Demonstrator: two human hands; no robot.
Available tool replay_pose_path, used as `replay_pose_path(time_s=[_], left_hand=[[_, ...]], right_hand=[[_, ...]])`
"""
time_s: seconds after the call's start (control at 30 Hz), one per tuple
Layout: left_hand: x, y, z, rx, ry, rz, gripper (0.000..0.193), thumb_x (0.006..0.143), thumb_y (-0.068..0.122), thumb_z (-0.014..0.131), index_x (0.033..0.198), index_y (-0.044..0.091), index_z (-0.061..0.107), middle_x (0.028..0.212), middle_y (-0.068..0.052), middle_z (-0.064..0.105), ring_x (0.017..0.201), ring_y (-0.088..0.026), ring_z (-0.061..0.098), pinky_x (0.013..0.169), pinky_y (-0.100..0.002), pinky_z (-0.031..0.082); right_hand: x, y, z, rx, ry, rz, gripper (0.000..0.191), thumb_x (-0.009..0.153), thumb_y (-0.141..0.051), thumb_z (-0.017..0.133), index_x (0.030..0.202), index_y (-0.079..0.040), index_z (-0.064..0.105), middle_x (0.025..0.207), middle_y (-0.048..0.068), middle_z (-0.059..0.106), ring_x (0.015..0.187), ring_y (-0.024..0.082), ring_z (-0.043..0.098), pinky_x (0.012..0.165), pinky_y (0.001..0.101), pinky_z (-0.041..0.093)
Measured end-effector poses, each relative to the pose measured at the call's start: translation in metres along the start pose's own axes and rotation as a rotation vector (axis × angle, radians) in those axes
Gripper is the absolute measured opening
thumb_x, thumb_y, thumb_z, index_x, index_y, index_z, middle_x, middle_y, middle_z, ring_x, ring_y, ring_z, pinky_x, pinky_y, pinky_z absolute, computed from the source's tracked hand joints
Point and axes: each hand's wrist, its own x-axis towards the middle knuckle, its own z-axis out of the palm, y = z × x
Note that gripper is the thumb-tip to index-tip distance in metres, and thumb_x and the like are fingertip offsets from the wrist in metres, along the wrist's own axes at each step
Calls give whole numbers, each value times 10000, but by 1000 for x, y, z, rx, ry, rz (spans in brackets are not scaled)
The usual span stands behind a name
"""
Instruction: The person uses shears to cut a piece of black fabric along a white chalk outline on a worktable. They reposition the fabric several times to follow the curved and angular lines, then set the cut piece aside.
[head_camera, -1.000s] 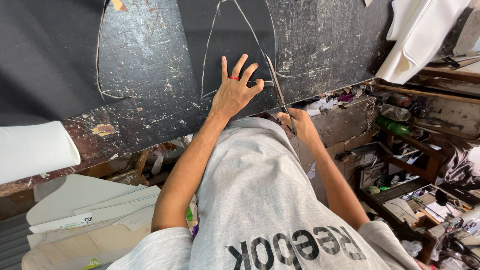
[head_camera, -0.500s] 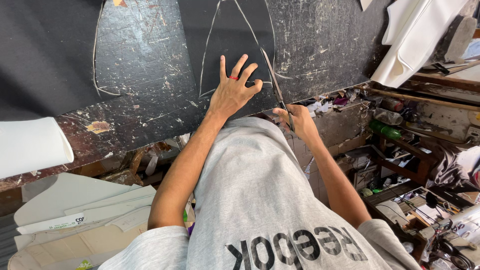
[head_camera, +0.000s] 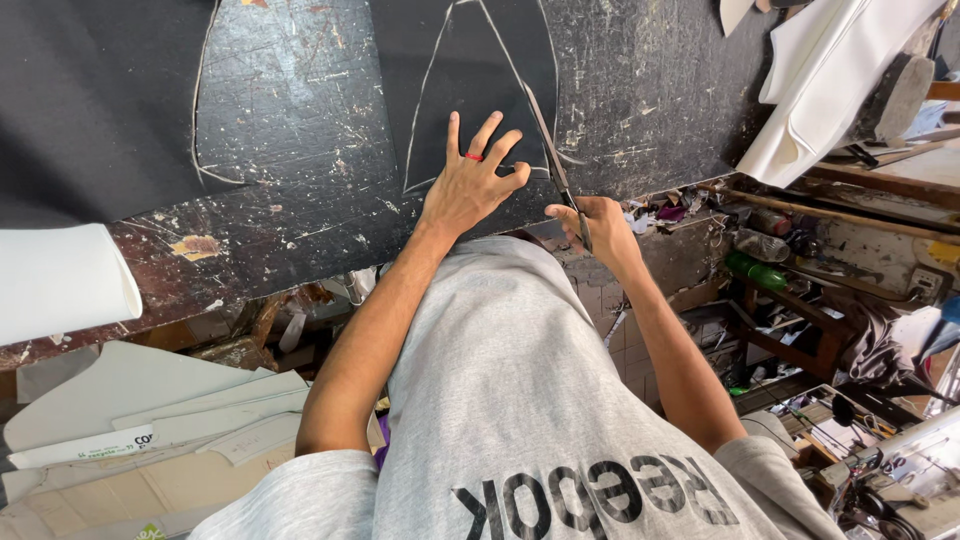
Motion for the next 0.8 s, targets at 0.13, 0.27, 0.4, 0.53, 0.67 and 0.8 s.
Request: replay_pose_path(time_s=[0.13,0.27,0.4,0.53,0.67,0.8], left_hand=[[1,-1,-3,-10,3,-2,313,998,286,721,1174,272,462,1442,-35,435,1502,-351,287,1200,-779,199],[1,-2,-7,-16,-7,-4,313,991,307,707,1182,269,462,1432,-44,435,1489,-362,294,1178,-786,204],[0,-3,-10,2,-15,6,305,1018,309,693,1200,271,452,1433,-42,425,1491,-348,294,1187,-786,200],[1,-5,-10,-25,-5,6,315,1008,317,690,1192,286,437,1426,-39,418,1485,-345,287,1186,-783,195],[1,-6,-11,7,-8,12,339,999,272,702,1200,289,430,1431,-38,410,1492,-344,288,1196,-779,191],[0,-6,-14,19,-9,15,373,982,237,714,1204,296,420,1429,-27,404,1488,-342,299,1196,-778,198]], right_hand=[[2,-3,-4,-11,-7,-1,574,832,-601,731,679,-53,651,543,25,575,436,121,557,402,284,411],[14,-7,-7,-20,-38,-24,553,870,-618,684,694,-94,656,535,4,577,448,111,568,417,274,422],[22,-11,-4,-63,-1,-43,586,863,-620,722,678,-71,637,544,11,559,457,105,553,416,274,424],[21,-12,-3,-10,-4,-34,523,810,-549,796,691,-59,653,539,22,574,430,108,556,403,253,435],[23,-12,-7,-24,-17,-38,521,812,-562,770,696,-65,663,539,17,586,429,101,573,399,251,453],[36,-19,-11,-88,-75,-26,585,873,-639,657,741,-69,675,556,16,602,455,103,584,420,256,412]])
